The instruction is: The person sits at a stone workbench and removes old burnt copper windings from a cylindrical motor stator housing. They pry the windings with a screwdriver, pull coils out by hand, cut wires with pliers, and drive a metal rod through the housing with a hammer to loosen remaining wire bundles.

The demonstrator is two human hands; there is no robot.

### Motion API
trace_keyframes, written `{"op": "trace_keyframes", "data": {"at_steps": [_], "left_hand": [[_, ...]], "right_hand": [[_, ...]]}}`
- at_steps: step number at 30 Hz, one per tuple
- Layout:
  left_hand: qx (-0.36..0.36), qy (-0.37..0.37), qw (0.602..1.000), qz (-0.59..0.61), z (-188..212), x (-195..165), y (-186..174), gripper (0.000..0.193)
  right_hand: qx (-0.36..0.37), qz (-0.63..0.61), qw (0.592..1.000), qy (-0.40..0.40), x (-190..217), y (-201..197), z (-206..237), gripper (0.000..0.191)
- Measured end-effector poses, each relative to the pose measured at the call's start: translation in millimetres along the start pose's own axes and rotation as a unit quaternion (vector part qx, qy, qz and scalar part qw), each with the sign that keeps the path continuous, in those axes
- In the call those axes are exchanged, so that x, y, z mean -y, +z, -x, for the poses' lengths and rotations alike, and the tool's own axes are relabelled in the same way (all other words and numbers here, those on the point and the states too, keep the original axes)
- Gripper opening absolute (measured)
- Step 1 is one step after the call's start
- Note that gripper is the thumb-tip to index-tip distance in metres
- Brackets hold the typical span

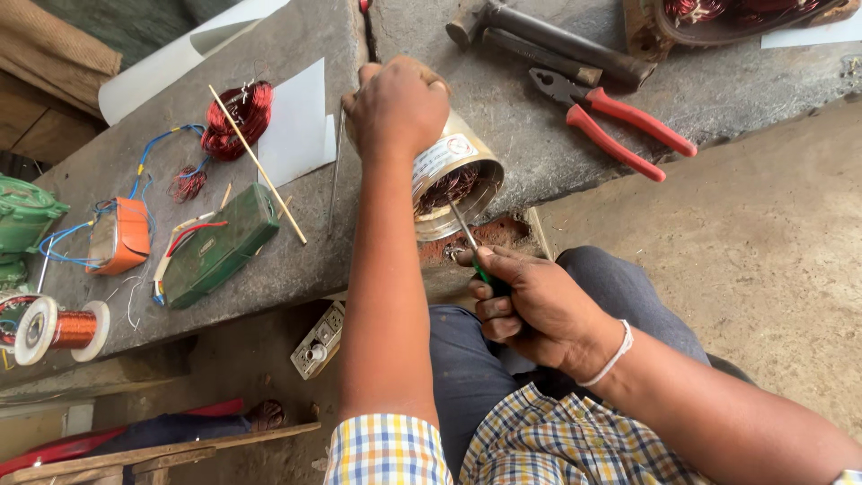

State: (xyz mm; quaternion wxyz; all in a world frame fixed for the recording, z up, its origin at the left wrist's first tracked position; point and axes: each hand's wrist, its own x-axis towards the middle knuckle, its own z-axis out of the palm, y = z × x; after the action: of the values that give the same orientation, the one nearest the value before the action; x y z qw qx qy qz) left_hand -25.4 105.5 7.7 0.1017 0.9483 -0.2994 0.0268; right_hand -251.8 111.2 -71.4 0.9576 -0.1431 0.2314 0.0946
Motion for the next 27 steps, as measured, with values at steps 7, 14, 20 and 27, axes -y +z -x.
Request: {"op": "trace_keyframes", "data": {"at_steps": [7, 14, 20, 27], "left_hand": [[-0.046, 0.020, 0.999, 0.001, -2.3, 4.0, 5.6, 0.015], [-0.023, 0.036, 0.999, 0.014, 1.2, 11.1, 8.9, 0.021], [-0.051, 0.061, 0.995, 0.062, 4.1, 27.5, 4.6, 0.021], [-0.072, 0.059, 0.992, 0.083, 7.7, 37.2, 7.1, 0.021]], "right_hand": [[0.005, -0.075, 0.997, 0.022, 3.0, 24.1, -0.5, 0.014], [0.088, 0.003, 0.996, 0.014, 32.5, 4.4, 23.7, 0.026], [-0.017, 0.369, 0.924, -0.103, 21.0, -66.9, 2.2, 0.046], [-0.015, 0.404, 0.872, -0.274, -40.0, -91.9, -32.5, 0.040]]}}
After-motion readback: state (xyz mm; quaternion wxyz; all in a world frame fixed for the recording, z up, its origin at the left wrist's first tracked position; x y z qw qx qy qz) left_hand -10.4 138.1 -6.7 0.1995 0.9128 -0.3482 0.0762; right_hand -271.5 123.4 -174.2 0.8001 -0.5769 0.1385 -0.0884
